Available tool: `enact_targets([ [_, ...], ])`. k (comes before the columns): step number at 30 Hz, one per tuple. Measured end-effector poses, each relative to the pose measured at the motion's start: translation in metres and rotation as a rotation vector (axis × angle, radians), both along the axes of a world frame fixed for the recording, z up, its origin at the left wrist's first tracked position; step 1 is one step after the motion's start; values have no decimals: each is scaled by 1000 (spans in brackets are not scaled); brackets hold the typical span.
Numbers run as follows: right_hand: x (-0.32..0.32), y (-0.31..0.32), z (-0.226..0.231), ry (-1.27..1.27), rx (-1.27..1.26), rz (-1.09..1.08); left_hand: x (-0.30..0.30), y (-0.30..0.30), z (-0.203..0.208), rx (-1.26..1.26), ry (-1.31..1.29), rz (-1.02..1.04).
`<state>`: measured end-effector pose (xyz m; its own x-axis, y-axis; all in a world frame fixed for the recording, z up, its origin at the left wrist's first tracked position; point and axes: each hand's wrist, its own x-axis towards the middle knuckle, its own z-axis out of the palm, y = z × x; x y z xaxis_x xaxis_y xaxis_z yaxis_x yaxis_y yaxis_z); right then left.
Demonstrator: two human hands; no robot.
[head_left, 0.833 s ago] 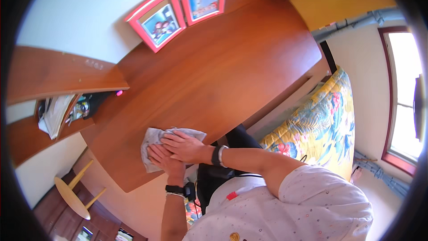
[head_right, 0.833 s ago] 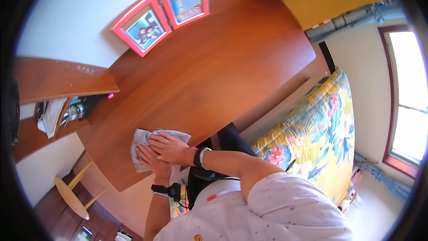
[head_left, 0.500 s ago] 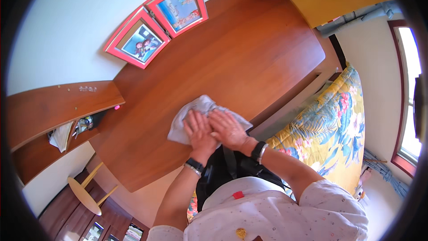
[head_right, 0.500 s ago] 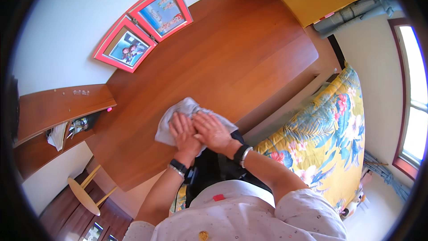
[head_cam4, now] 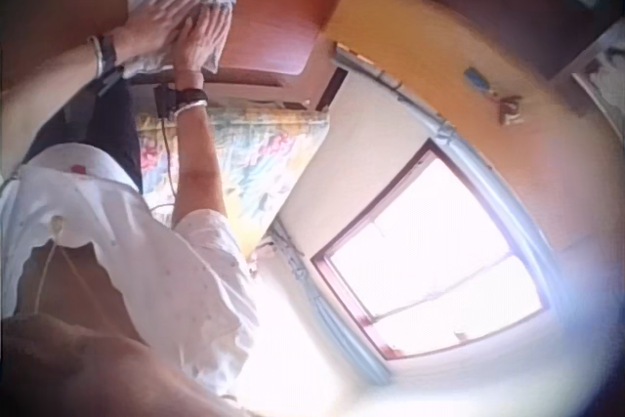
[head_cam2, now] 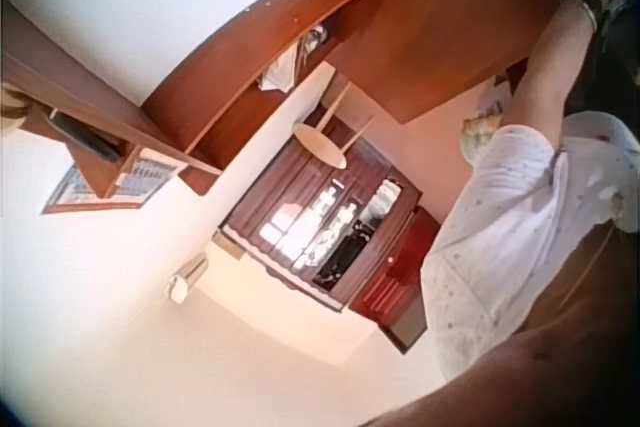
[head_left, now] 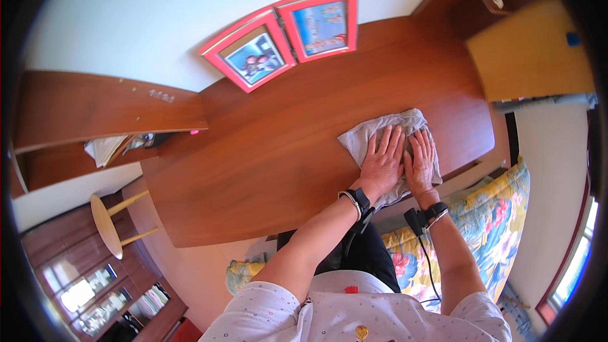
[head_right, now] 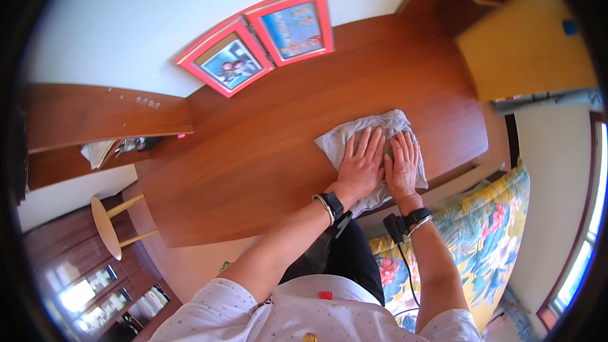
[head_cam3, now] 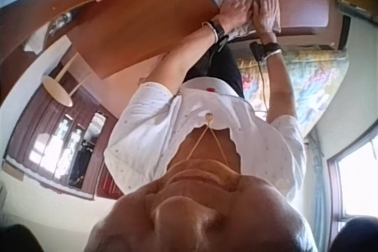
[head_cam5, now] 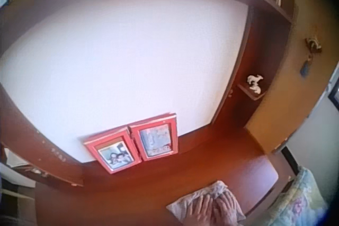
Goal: The person cleans a window frame, a bookshelf, and an insulated bottle with a cloth before washing the cloth in a bucket of water.
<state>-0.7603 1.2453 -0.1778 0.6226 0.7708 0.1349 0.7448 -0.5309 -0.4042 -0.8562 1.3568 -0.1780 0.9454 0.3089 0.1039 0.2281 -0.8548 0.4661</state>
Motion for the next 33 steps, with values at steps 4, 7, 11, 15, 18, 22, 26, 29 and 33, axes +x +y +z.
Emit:
enact_targets([
  [4,-37,48,-5,51,26,153,-47,27,1,-63,-22,149],
  [7,-82,98,0,110,20,305,-105,63,2,9,144,284],
  [11,-155,173,4,218,26,443,-187,114,6,72,239,446],
  [15,-186,249,-2,289,140,514,-211,171,-5,90,83,491],
  [18,-186,309,-14,336,225,515,-202,228,-19,108,-84,496],
  [22,-172,370,-28,359,370,524,-185,286,-37,119,-170,509],
  [26,-176,398,-24,415,384,428,-178,310,-32,105,-83,611],
  [29,-179,400,-25,429,407,400,-177,312,-35,123,-40,639],
  [33,-188,393,-23,434,393,391,-190,309,-36,162,-93,603],
])
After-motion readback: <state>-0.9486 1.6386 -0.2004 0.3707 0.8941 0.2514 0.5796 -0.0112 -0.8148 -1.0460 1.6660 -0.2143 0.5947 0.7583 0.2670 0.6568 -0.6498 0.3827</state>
